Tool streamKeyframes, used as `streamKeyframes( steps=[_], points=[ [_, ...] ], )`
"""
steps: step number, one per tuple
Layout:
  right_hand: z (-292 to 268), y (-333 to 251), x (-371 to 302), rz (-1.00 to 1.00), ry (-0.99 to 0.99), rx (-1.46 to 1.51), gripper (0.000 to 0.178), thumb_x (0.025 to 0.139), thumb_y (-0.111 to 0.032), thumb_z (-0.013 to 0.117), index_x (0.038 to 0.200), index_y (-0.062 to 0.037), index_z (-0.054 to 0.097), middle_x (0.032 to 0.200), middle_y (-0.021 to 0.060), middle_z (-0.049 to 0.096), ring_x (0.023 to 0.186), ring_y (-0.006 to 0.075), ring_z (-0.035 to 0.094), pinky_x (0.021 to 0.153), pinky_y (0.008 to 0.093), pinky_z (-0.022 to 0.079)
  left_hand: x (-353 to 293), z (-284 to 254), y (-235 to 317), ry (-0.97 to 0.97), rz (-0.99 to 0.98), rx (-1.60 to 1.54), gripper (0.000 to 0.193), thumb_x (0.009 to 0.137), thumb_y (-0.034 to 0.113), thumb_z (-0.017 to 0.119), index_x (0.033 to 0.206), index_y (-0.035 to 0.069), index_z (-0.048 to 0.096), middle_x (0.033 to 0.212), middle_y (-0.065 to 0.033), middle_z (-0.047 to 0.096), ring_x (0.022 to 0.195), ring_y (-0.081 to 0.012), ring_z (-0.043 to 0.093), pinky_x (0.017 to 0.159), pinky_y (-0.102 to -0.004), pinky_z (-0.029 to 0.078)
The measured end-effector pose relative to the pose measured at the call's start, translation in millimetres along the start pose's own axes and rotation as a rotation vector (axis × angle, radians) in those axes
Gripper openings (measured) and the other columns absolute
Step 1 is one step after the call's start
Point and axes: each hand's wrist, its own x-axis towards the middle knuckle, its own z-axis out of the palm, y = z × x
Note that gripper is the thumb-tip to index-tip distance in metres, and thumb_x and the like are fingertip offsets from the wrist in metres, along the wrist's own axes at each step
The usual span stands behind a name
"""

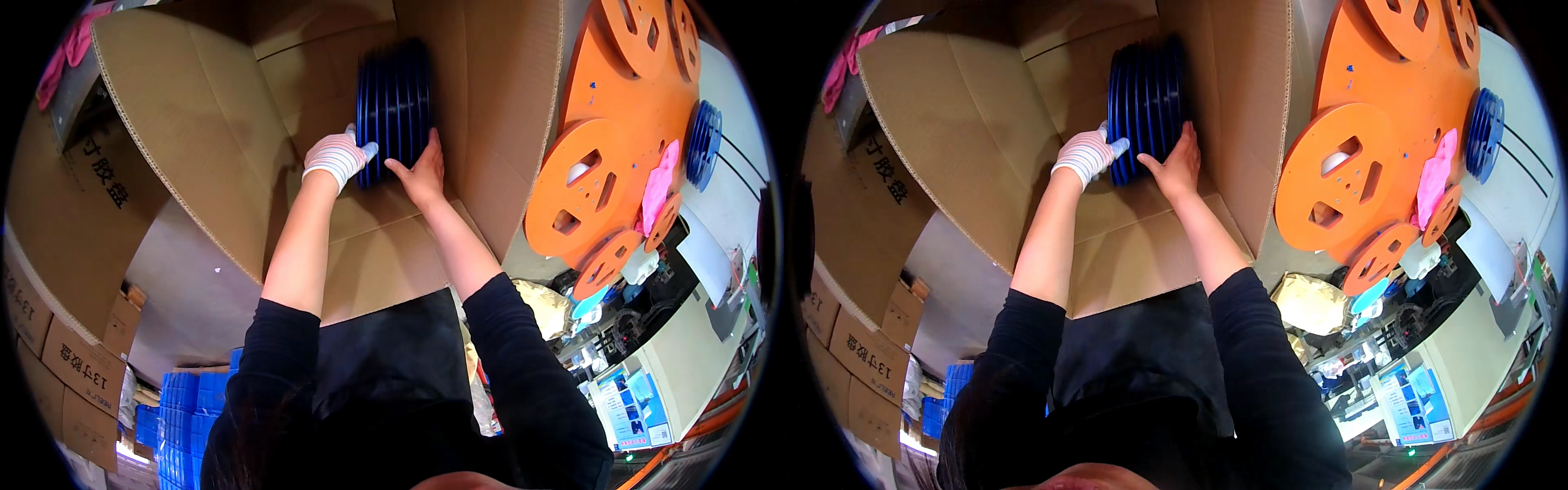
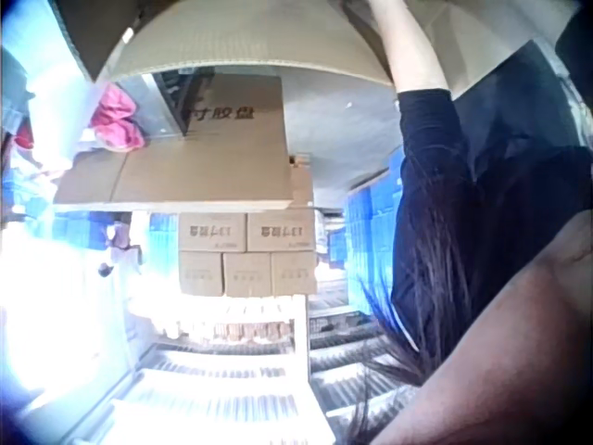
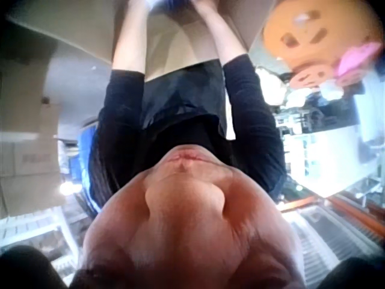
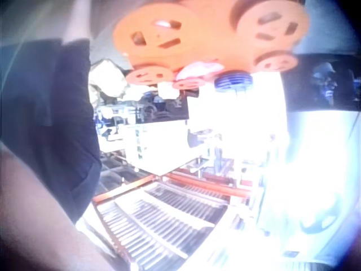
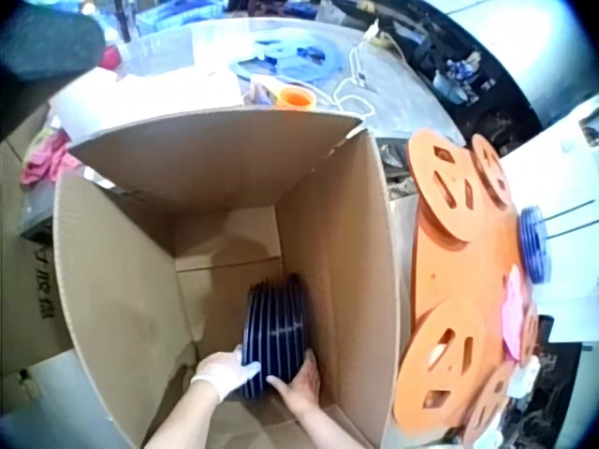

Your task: The person assembles a cardboard box and seals it with a tape dispenser. They then pick up blue plastic spools from a table and place them into the box one by one. The person continues to pack the spools until the box is filled.

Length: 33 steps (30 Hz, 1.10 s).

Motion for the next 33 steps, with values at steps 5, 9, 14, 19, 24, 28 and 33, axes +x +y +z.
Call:
streamKeyframes(
  steps=[5,9,14,19,24,28,33],
  points=[
    [-27,-31,36,-0.332,0.339,-0.204,0.09,0.081,-0.023,0.071,0.149,-0.0035,0.017,0.155,0.0185,0.021,0.144,0.0362,0.018,0.116,0.0477,0.017,19,48,-2,0.024,0.187,-0.562,0.105,0.083,0.044,0.066,0.153,0.014,-0.008,0.132,-0.0222,0.05,0.114,-0.0285,0.056,0.09,-0.0405,0.05],
    [-23,-13,29,-0.239,0.237,-0.328,0.069,0.089,-0.017,0.058,0.149,-0.0083,0.025,0.156,0.0127,0.021,0.145,0.0341,0.014,0.117,0.0488,0.014,48,88,10,0.176,0.221,-0.458,0.111,0.079,0.037,0.07,0.152,0.012,-0.01,0.139,-0.0278,0.044,0.126,-0.0342,0.049,0.101,-0.0339,0.042],
    [-32,-11,-5,-0.173,0.104,-0.304,0.077,0.086,-0.02,0.063,0.15,-0.0109,0.022,0.158,0.0116,0.016,0.145,0.035,0.012,0.117,0.0489,0.015,40,98,3,0.47,0.222,-0.468,0.11,0.074,0.031,0.076,0.152,0.006,0.002,0.145,-0.0245,0.038,0.131,-0.0331,0.043,0.106,-0.0333,0.036],
    [-50,-21,-35,-0.214,0.127,-0.184,0.079,0.083,-0.015,0.066,0.149,-0.0103,0.024,0.157,0.0161,0.018,0.145,0.0371,0.015,0.115,0.0509,0.017,19,104,3,0.513,0.277,-0.449,0.108,0.075,0.029,0.075,0.152,0.007,0.003,0.151,-0.0235,0.029,0.137,-0.0328,0.035,0.11,-0.0342,0.032],
    [-84,-38,-83,-0.273,0.114,-0.121,0.078,0.082,-0.013,0.067,0.149,-0.0106,0.026,0.156,0.0173,0.019,0.144,0.038,0.016,0.114,0.0514,0.021,-8,95,9,0.494,0.22,-0.512,0.104,0.077,0.025,0.074,0.153,0.01,0.004,0.155,-0.0202,0.023,0.14,-0.0322,0.03,0.113,-0.0347,0.029],
    [-109,-46,-126,-0.266,0.074,-0.073,0.077,0.082,-0.012,0.066,0.148,-0.0105,0.027,0.156,0.017,0.019,0.144,0.038,0.018,0.114,0.049,0.022,-20,91,8,0.55,0.254,-0.412,0.101,0.078,0.026,0.072,0.153,0.018,0.005,0.156,-0.0195,0.017,0.141,-0.0347,0.027,0.113,-0.0358,0.028],
    [-128,-33,-199,-0.22,0.062,-0.069,0.073,0.082,-0.012,0.066,0.146,-0.0092,0.032,0.154,0.0187,0.024,0.141,0.0394,0.026,0.112,0.0475,0.029,-35,84,9,0.675,0.487,-0.013,0.089,0.081,0.03,0.068,0.151,0.012,0.017,0.154,-0.0253,0.02,0.144,-0.0394,0.015,0.116,-0.0409,0.019]
  ],
)
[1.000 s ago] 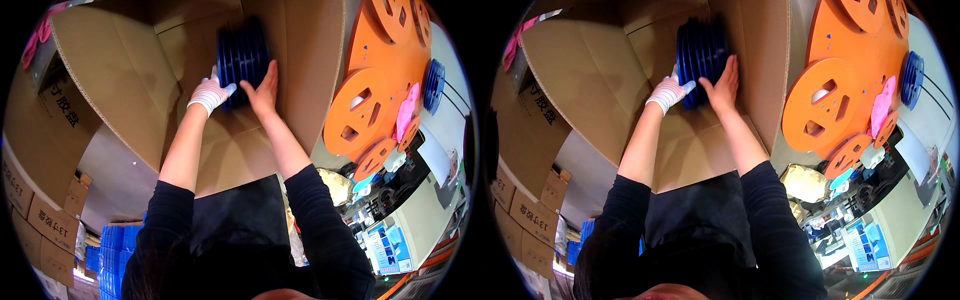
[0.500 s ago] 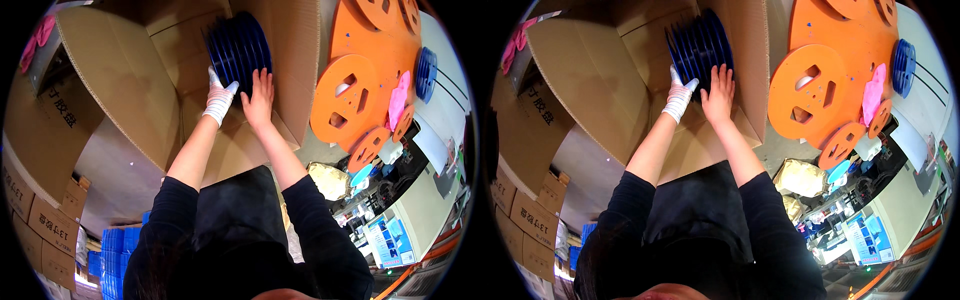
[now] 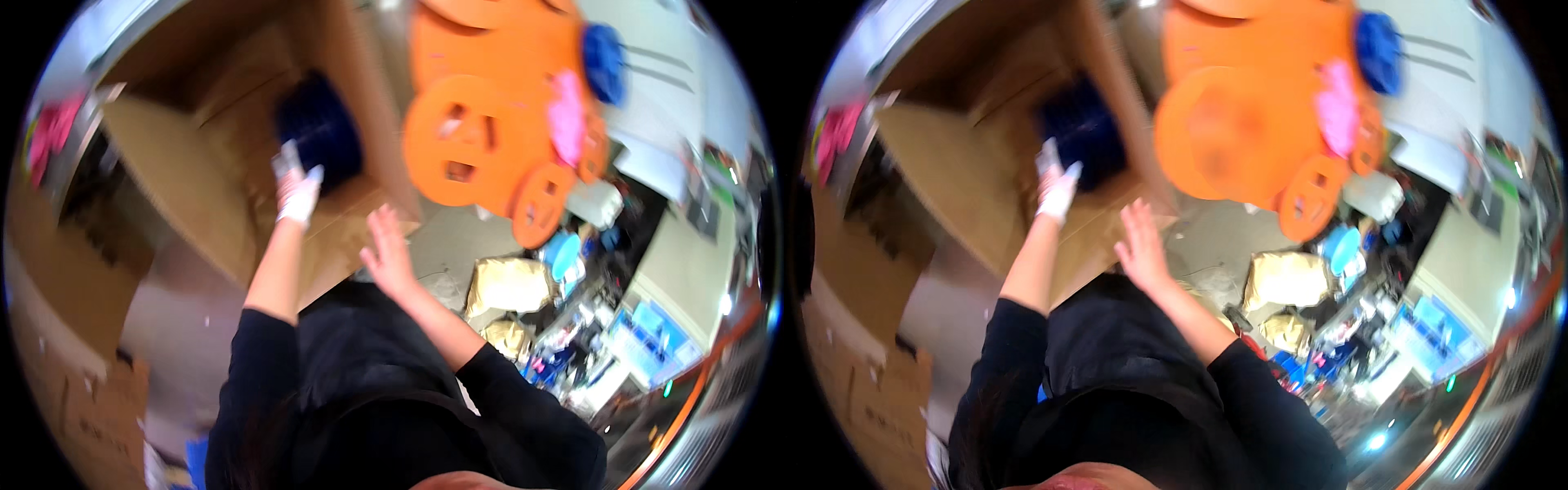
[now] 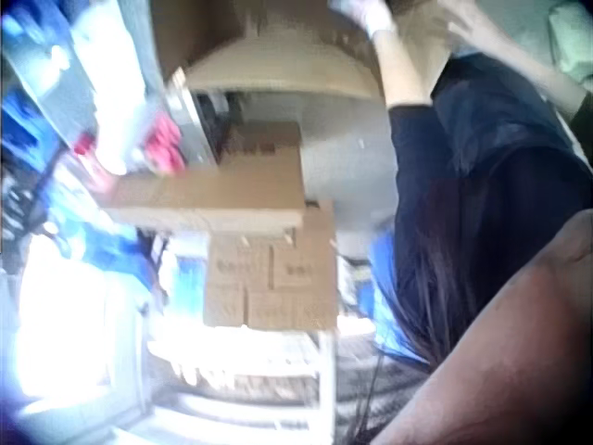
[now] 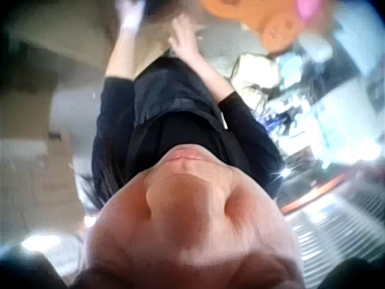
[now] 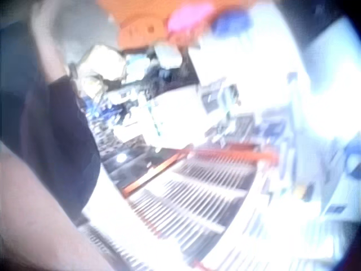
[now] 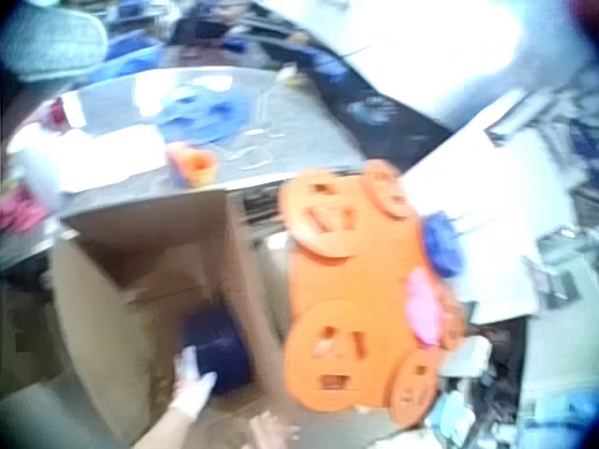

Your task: The person assembles a cardboard box and seals it with a tape dispenser. They then pick up blue plastic spools from a table and place them into the box one by one. The person continues to pack the spools until the box is filled.

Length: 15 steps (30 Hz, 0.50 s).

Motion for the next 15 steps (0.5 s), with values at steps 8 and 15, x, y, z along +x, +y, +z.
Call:
streamKeyframes(
  steps=[8,15],
  points=[
    [-70,71,-219,0.336,-0.717,0.138,0.059,0.096,-0.041,0.049,0.144,-0.0097,0.038,0.148,0.0182,0.037,0.135,0.0353,0.037,0.111,0.0443,0.031,-111,-28,-11,-0.145,0.404,0.293,0.044,0.094,0.03,0.052,0.129,0.004,0.055,0.142,-0.0279,0.038,0.131,-0.0456,0.035,0.109,-0.0477,0.031],
    [-91,57,-363,0.817,-0.306,0.974,0.068,0.099,-0.044,0.04,0.153,-0.0122,0.011,0.158,0.0149,0.014,0.146,0.0276,0.012,0.117,0.0378,0.014,-171,-116,4,-0.189,0.416,0.646,0.041,0.093,0.035,0.045,0.11,0.005,0.068,0.141,-0.0137,0.047,0.134,-0.0373,0.036,0.112,-0.0461,0.027]
  ],
)
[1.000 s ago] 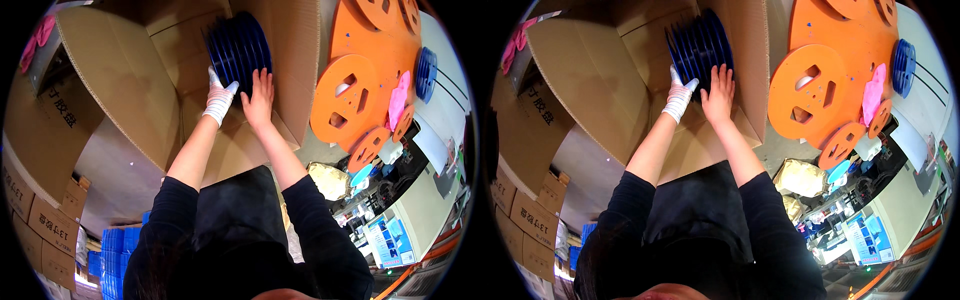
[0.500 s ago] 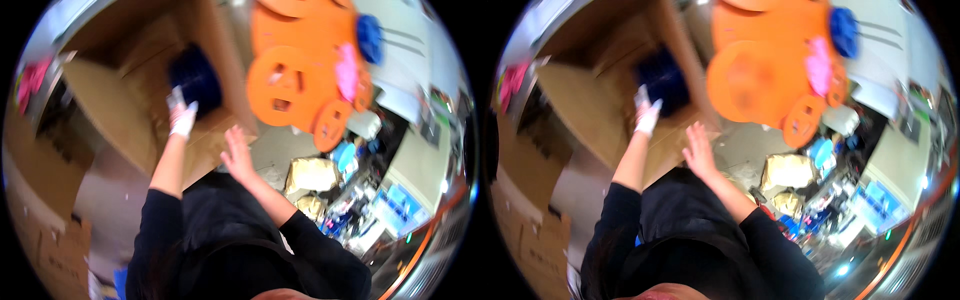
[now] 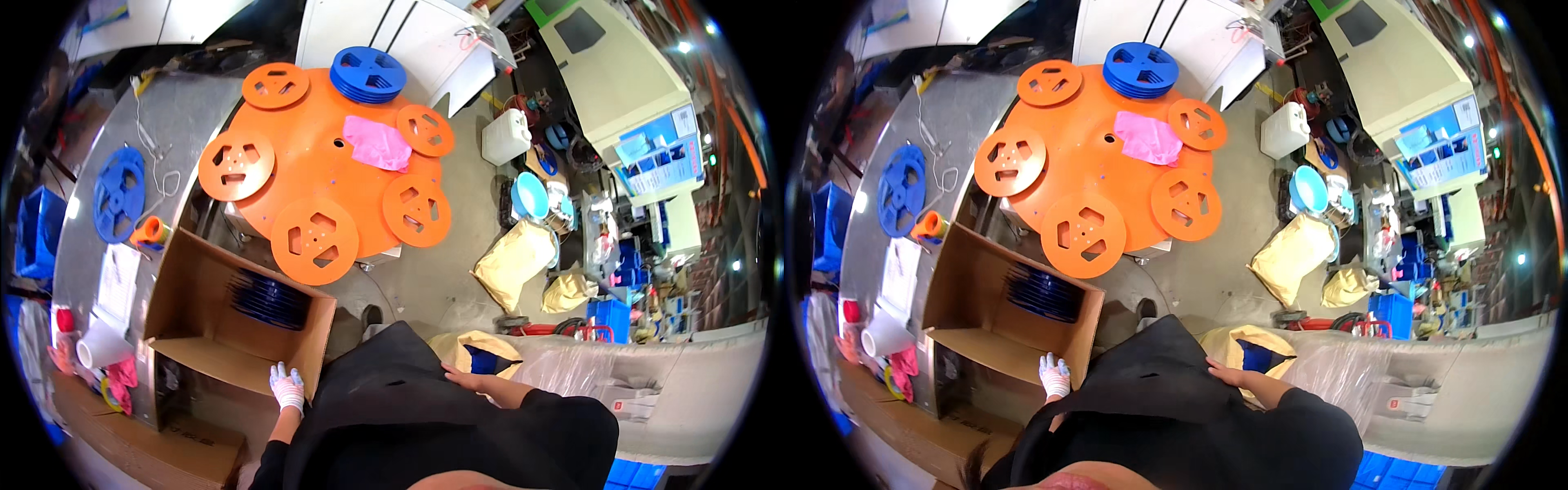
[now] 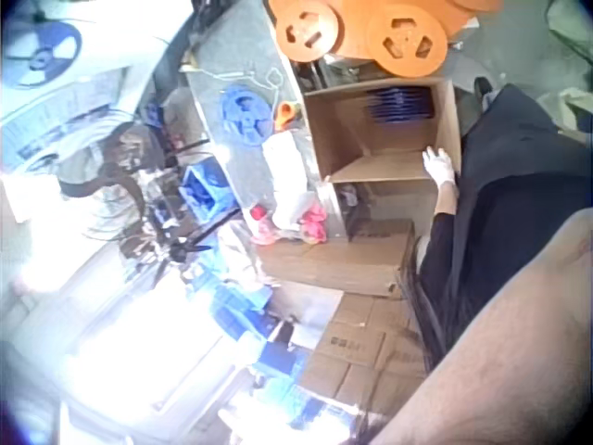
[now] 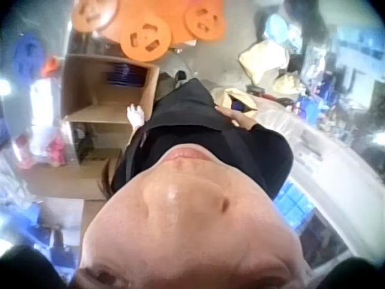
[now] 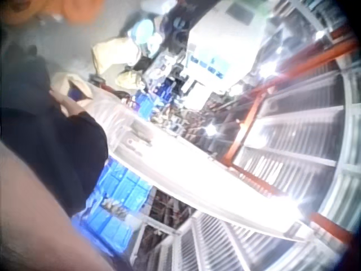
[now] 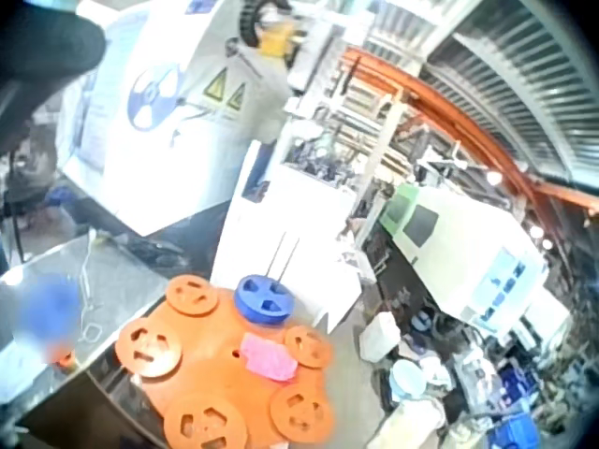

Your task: The person assembles a cardboard box and seals it with a tape dispenser. They then pick up blue plastic spools from a table and place them into the box one by one. The person continues to pack the spools until the box is filled.

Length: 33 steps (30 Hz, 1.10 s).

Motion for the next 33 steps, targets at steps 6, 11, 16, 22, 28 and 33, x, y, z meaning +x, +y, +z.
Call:
streamKeyframes(
  steps=[6,11,16,22,28,33],
  points=[
    [-16,51,71,-0.305,0.499,-0.573,0.054,0.09,-0.035,0.057,0.134,-0.0051,0.048,0.137,0.0219,0.047,0.124,0.0377,0.048,0.105,0.0418,0.038,88,-82,36,0.28,-0.064,0.254,0.036,0.094,0.031,0.045,0.102,0.009,0.072,0.139,-0.0177,0.048,0.128,-0.0388,0.043,0.108,-0.0427,0.035],
    [-70,-207,48,-0.753,0.287,-0.25,0.051,0.089,-0.033,0.061,0.132,-0.007,0.051,0.127,0.0165,0.058,0.115,0.0289,0.057,0.095,0.0359,0.046,231,-139,121,0.545,-0.295,0.187,0.042,0.097,0.032,0.035,0.112,0.01,0.067,0.131,-0.0167,0.055,0.123,-0.0356,0.048,0.101,-0.0448,0.041],
    [-71,-331,-49,-0.943,-0.44,0.371,0.049,0.091,-0.024,0.065,0.131,-0.0032,0.046,0.122,0.0105,0.057,0.106,0.0209,0.06,0.093,0.0365,0.049,333,-189,348,0.637,-0.549,-0.392,0.055,0.094,0.05,0.032,0.115,0.012,0.065,0.121,-0.0125,0.061,0.113,-0.0287,0.056,0.096,-0.0429,0.044],
    [-136,-309,-173,-0.666,-0.823,0.87,0.051,0.092,-0.018,0.065,0.132,-0.0097,0.034,0.108,0.0019,0.055,0.088,0.0104,0.058,0.074,0.0263,0.05,358,-238,524,0.486,-0.457,-0.468,0.06,0.093,0.052,0.03,0.126,0.011,0.06,0.132,-0.0135,0.056,0.124,-0.028,0.05,0.103,-0.0441,0.037],
    [-248,-267,-187,-1.072,-0.813,0.739,0.039,0.09,-0.012,0.064,0.12,-0.01,0.04,0.084,-0.0008,0.047,0.068,0.0056,0.048,0.055,0.0193,0.041,362,-219,740,0.24,-0.199,-0.5,0.06,0.094,0.052,0.031,0.132,0.012,0.054,0.141,-0.0135,0.047,0.13,-0.0311,0.044,0.104,-0.047,0.036],
    [-344,-274,-172,-1.039,-0.536,0.926,0.045,0.083,-0.006,0.066,0.121,-0.0061,0.042,0.088,0.0021,0.048,0.074,0.0114,0.053,0.06,0.025,0.044,405,-125,902,-0.348,-0.102,-0.459,0.059,0.094,0.053,0.032,0.136,0.014,0.046,0.148,-0.0118,0.037,0.133,-0.0355,0.038,0.104,-0.0507,0.034]
  ],
)
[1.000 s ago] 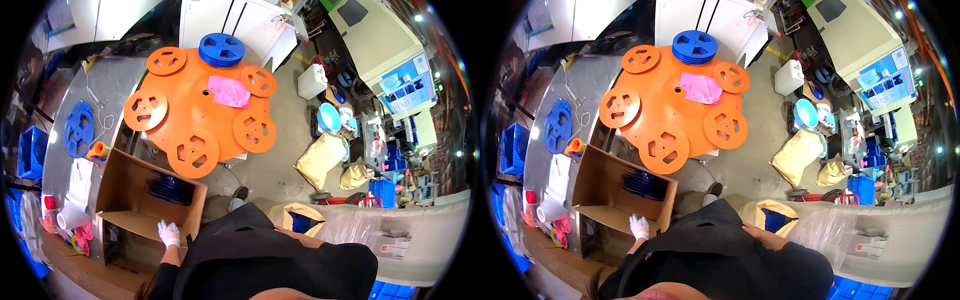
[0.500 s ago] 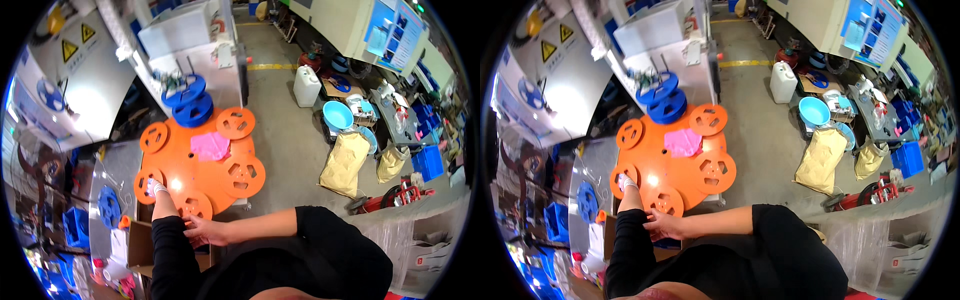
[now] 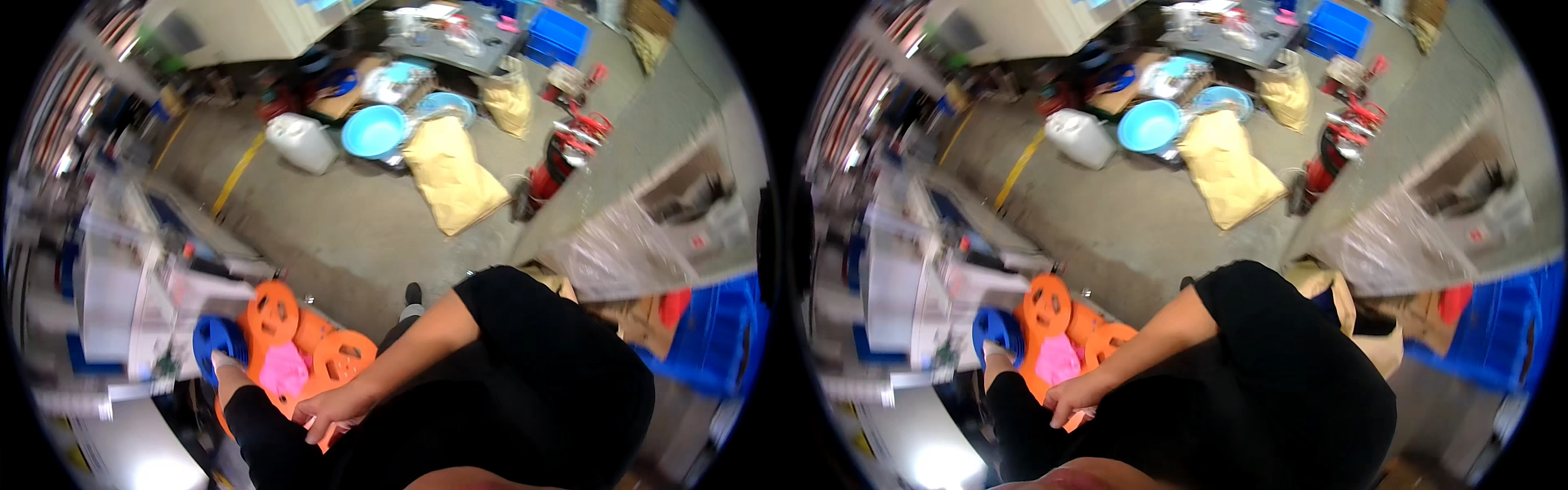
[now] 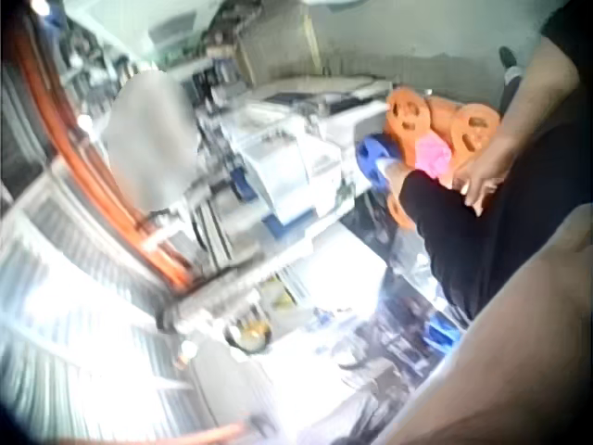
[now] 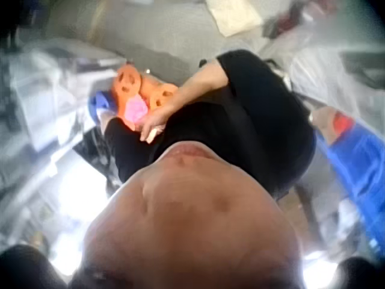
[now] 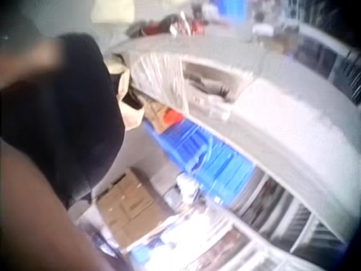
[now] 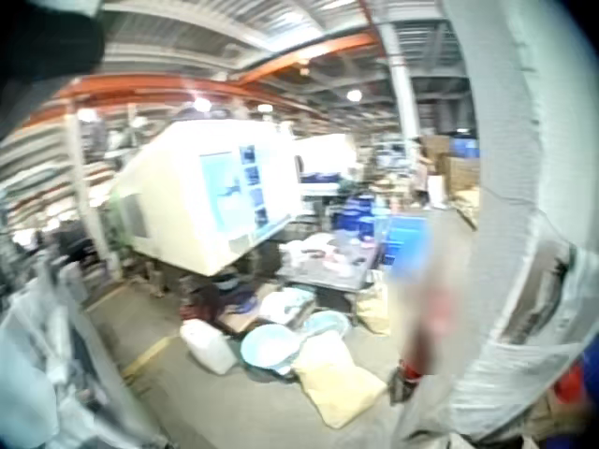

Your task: The person assembles a cardboard box and seals it with a tape dispenser. They then pick up blue plastic spools from a table and place them into the box one by one. The person continues to pack the spools until the box is filled.

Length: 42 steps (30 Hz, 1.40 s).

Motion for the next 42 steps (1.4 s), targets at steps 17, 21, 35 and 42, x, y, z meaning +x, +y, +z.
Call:
streamKeyframes(
  steps=[17,21,35,42],
  points=[
    [-180,-251,-175,-0.5,0.676,-0.304,0.042,0.082,0.005,0.052,0.123,-0.0016,0.05,0.097,0.0102,0.065,0.077,0.0187,0.065,0.067,0.0311,0.054,-65,680,277,-0.586,0.408,0.2,0.036,0.088,0.051,0.052,0.085,0.016,0.053,0.07,-0.0011,0.049,0.057,-0.0171,0.048,0.05,-0.032,0.037],
    [-205,-301,-259,-0.768,0.828,0.092,0.027,0.089,-0.002,0.048,0.115,-0.0052,0.053,0.084,0.0085,0.063,0.065,0.0204,0.061,0.057,0.0324,0.051,-184,858,228,-0.939,0.274,0.407,0.036,0.089,0.042,0.05,0.106,0.012,0.057,0.095,-0.0067,0.056,0.092,-0.0234,0.052,0.084,-0.041,0.04],
    [-301,-292,-608,-1.363,1.367,0.133,0.021,0.098,-0.023,0.053,0.113,-0.0081,0.054,0.116,0.007,0.058,0.1,0.0165,0.058,0.088,0.0335,0.05,-262,989,99,-0.876,1.351,1.188,0.055,0.093,0.039,0.049,0.129,-0.002,0.049,0.121,-0.0208,0.058,0.111,-0.0328,0.056,0.094,-0.0393,0.043],
    [-277,-323,-785,-1.994,2.087,-0.318,0.021,0.093,-0.011,0.057,0.112,-0.0046,0.052,0.111,0.0096,0.06,0.098,0.0168,0.058,0.086,0.0319,0.048,-262,1028,8,-1.221,1.144,2.227,0.051,0.092,0.044,0.045,0.125,0.007,0.059,0.127,-0.0219,0.057,0.114,-0.0357,0.057,0.095,-0.0403,0.046]
  ],
)
